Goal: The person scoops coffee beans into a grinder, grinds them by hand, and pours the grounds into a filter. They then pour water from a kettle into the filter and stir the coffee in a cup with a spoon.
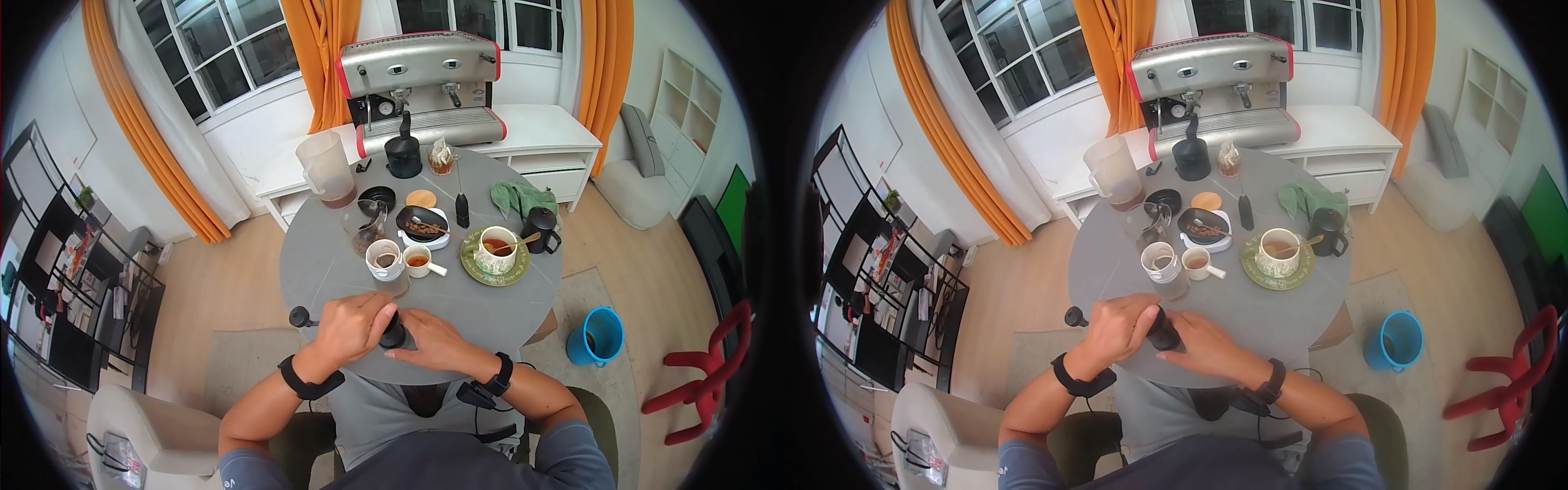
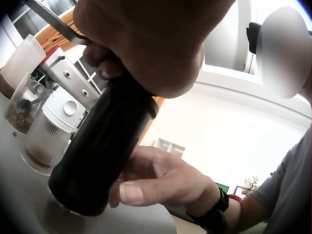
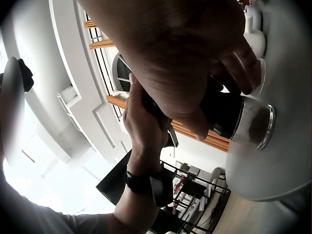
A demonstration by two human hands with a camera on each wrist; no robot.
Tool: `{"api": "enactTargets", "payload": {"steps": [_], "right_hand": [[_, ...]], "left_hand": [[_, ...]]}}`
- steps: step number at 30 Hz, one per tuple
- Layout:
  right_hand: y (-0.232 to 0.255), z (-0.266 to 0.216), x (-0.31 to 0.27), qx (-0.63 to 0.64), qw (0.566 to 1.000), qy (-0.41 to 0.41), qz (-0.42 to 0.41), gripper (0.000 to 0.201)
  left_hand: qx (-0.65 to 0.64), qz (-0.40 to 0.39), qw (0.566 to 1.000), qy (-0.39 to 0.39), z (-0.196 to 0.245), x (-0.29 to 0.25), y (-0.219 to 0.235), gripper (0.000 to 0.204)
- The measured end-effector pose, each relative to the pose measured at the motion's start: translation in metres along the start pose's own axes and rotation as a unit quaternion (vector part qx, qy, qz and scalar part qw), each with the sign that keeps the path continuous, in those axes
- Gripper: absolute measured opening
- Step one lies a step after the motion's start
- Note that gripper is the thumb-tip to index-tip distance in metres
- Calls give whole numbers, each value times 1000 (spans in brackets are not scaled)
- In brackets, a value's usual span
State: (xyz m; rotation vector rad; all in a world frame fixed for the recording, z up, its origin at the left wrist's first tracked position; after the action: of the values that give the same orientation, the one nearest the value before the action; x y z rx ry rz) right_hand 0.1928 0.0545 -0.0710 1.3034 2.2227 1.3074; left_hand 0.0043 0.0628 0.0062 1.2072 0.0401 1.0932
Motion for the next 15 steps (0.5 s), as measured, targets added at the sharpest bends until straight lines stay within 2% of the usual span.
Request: {"api": "enactTargets", "payload": {"steps": [3, 7, 8, 9, 12, 15], "right_hand": [[-7, 5, 3, 1, 1000, -12, 12, 70], [-10, 13, 9, 16, 999, 20, 29, 60], [-10, 14, 11, 22, 998, 40, 45, 58], [-9, 15, 11, 24, 998, 29, 43, 58], [-8, 19, 17, 26, 997, 70, 19, 55], [-7, 18, 18, 11, 998, 64, 4, 58]], "left_hand": [[48, -24, 998, -21, -1, -1, -3, 22], [111, -65, 991, -35, 2, 1, -7, 21], [102, -70, 992, -35, 3, 2, -7, 21], [84, -62, 994, -14, 4, 2, -7, 20], [58, -61, 996, 13, 0, 3, -6, 20], [55, -61, 996, 29, 3, 5, -5, 21]]}}
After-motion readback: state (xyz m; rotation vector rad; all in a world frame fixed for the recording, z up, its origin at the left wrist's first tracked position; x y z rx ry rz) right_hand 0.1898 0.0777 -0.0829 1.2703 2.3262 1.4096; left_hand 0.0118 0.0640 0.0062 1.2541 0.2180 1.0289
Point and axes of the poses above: each hand's wrist, its own x-axis towards the middle knuckle, its own y-axis out of the back of the hand, z = x × y, the point moved 1 cm from there along x, towards the middle knuckle, and after that the axes turned 8 degrees about -x, right-handed, at the moved point
